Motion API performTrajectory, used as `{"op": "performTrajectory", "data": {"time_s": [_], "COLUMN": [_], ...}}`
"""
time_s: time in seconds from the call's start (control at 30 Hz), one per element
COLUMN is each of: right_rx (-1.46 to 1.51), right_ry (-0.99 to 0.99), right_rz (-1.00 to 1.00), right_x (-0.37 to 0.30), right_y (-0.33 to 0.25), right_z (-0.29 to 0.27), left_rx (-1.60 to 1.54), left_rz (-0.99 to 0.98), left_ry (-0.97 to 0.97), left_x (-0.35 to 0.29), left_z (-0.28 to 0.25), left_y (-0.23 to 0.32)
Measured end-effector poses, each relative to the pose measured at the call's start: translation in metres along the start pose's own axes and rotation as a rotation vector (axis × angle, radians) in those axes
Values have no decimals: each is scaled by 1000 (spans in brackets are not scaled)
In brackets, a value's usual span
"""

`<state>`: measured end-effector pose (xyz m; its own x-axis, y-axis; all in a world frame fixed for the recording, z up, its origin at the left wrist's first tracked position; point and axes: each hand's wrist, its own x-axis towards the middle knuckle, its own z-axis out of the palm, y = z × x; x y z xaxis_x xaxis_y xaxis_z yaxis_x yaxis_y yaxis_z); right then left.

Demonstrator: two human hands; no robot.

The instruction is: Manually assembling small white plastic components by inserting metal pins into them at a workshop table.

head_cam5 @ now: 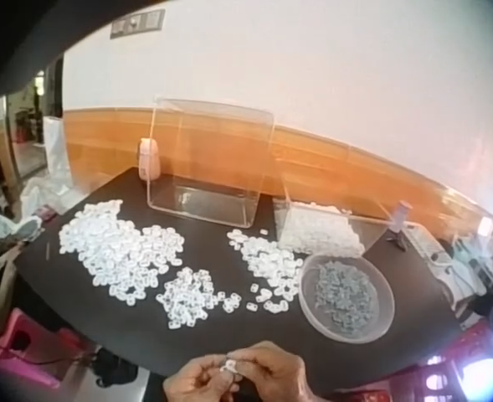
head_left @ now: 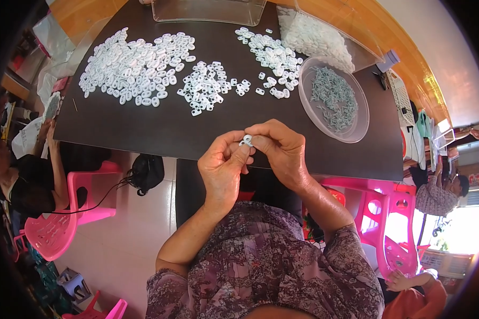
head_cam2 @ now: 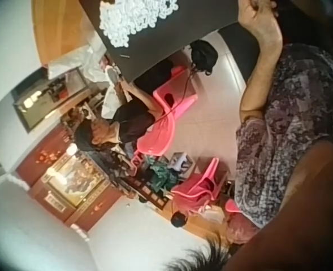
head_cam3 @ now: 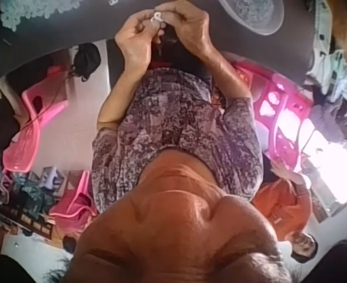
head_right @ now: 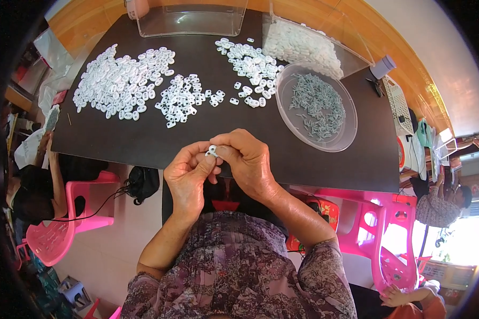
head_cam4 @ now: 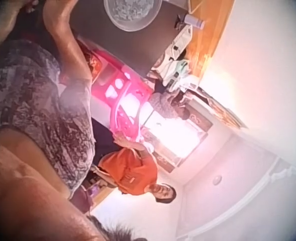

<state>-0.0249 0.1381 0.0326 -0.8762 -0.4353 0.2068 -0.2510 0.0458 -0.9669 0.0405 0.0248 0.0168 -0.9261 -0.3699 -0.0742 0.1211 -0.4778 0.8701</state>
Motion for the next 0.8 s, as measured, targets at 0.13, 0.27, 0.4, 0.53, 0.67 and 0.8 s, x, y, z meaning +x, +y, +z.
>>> {"op": "performTrajectory", "data": {"time_s": [0.13, 0.27, 0.4, 0.53, 0.67, 0.8], "right_rx": [62, -102, -101, 110, 7, -19], "right_ry": [-43, -57, -2, -32, -40, -58], "right_rz": [75, -66, -129, 114, -3, -39], "right_x": [1, 3, 1, 0, 0, -5], "right_y": [-3, 5, 5, -7, -2, 4], "right_z": [-4, -7, -3, -6, -7, -9], "left_rx": [16, 50, 37, 32, 20, -41], "left_rz": [-15, -33, -25, 2, -15, -52], "left_ry": [-41, -76, -90, -108, -99, -40], "left_x": [1, 2, 2, 1, 2, 6], "left_z": [-2, -4, -4, -1, -1, 2], "left_y": [1, 3, 1, 1, 0, 4]}}
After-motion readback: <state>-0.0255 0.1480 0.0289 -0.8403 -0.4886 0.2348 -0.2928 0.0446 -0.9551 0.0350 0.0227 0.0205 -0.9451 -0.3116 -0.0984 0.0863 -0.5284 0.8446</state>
